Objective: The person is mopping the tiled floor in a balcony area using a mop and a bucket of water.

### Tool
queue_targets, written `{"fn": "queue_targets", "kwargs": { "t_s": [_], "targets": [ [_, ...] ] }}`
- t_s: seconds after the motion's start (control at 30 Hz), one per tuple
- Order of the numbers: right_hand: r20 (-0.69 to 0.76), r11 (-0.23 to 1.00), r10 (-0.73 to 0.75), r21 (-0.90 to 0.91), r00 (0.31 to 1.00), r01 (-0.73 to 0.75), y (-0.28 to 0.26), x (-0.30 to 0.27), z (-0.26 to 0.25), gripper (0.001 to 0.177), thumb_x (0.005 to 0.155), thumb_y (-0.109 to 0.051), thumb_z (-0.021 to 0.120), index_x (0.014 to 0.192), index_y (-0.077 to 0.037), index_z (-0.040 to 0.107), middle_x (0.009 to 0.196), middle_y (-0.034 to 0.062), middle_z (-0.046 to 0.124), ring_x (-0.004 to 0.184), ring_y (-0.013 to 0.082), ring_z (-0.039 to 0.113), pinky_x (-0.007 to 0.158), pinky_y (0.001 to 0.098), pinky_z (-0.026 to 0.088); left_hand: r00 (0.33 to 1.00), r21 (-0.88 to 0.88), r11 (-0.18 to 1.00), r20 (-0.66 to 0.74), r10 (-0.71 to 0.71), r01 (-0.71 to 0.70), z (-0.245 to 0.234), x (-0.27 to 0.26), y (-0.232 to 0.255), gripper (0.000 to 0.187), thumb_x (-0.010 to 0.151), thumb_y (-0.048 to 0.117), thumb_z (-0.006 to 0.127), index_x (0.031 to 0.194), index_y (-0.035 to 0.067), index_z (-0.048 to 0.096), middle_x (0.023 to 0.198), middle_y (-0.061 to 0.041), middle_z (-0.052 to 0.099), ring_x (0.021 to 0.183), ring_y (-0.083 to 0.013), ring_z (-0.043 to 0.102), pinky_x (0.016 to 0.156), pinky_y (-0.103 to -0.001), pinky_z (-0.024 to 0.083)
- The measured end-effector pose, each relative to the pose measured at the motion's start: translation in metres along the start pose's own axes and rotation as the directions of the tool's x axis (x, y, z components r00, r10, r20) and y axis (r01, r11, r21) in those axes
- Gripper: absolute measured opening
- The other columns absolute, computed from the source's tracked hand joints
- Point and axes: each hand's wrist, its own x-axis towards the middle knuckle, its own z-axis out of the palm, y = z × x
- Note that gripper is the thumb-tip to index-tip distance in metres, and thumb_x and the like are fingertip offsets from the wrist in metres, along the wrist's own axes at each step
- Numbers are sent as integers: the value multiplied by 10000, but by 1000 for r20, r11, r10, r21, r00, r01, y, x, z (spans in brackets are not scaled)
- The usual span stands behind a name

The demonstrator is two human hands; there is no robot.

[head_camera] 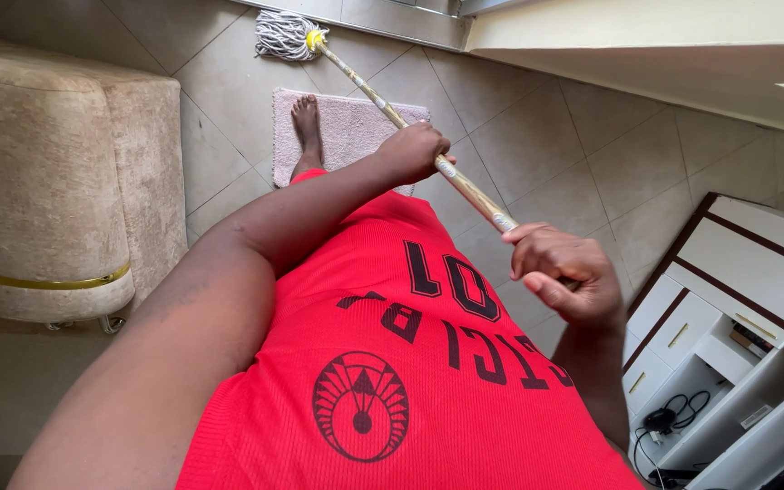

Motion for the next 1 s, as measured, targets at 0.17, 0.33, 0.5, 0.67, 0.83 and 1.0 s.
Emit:
{"fn": "queue_targets", "kwargs": {
  "t_s": [0.17, 0.33, 0.5, 0.67, 0.83, 1.0],
  "targets": [
    [-148, 997, 80, 28, 986, -77, 23, -27, -21, 349, 990, -181, 631, 684, -84, 495, 697, 36, 590, 873, 283, 726, 1201, 588, 436, 978, 37, 997, 191, -78, 73, 3, 23, 6, 332, 964, 365, 642, 798, 93, 732, 803, -167, 701, 819, -394, 674, 753, -516, 547],
    [-218, 987, 53, 158, 975, -18, 50, -30, -21, 351, 1023, -206, 622, 715, -106, 487, 705, 39, 594, 908, 288, 732, 1266, 618, 380, 962, 173, 983, 249, -111, 69, 1, 29, -6, 169, 863, 250, 663, 781, 125, 743, 793, -148, 716, 798, -381, 693, 735, -502, 561],
    [-285, 977, 48, 212, 957, 14, 64, -24, -11, 348, 1033, -202, 628, 733, -103, 483, 690, 31, 563, 867, 255, 693, 1285, 621, 368, 965, 218, 974, 237, -109, 57, -1, 24, -23, 162, 847, 256, 679, 771, 127, 741, 781, -141, 717, 782, -379, 692, 738, -497, 556],
    [-272, 967, 44, 254, 961, 28, 76, -13, -9, 355, 1029, -191, 636, 728, -102, 470, 692, 35, 559, 862, 251, 690, 1299, 623, 346, 956, 253, 963, 249, -152, 87, -2, 19, -41, 149, 836, 242, 681, 777, 120, 742, 792, -140, 720, 791, -366, 694, 762, -482, 561],
    [-248, 960, 27, 276, 968, 44, 87, 9, 4, 342, 1022, -183, 630, 734, -95, 468, 699, 37, 570, 876, 255, 687, 1303, 620, 324, 958, 264, 954, 207, -199, 141, -18, 6, -65, 133, 798, 252, 708, 797, 126, 749, 829, -151, 723, 803, -377, 681, 761, -480, 554],
    [-150, 967, -38, 245, 988, 74, 78, 33, 17, 346, 995, -159, 634, 708, -97, 452, 679, 23, 549, 802, 231, 671, 1265, 587, 377, 993, 228, 967, 6, -116, 112, -26, -18, -75, 163, 792, 277, 747, 723, 131, 721, 774, -139, 690, 812, -354, 658, 753, -472, 535]
  ]
}}
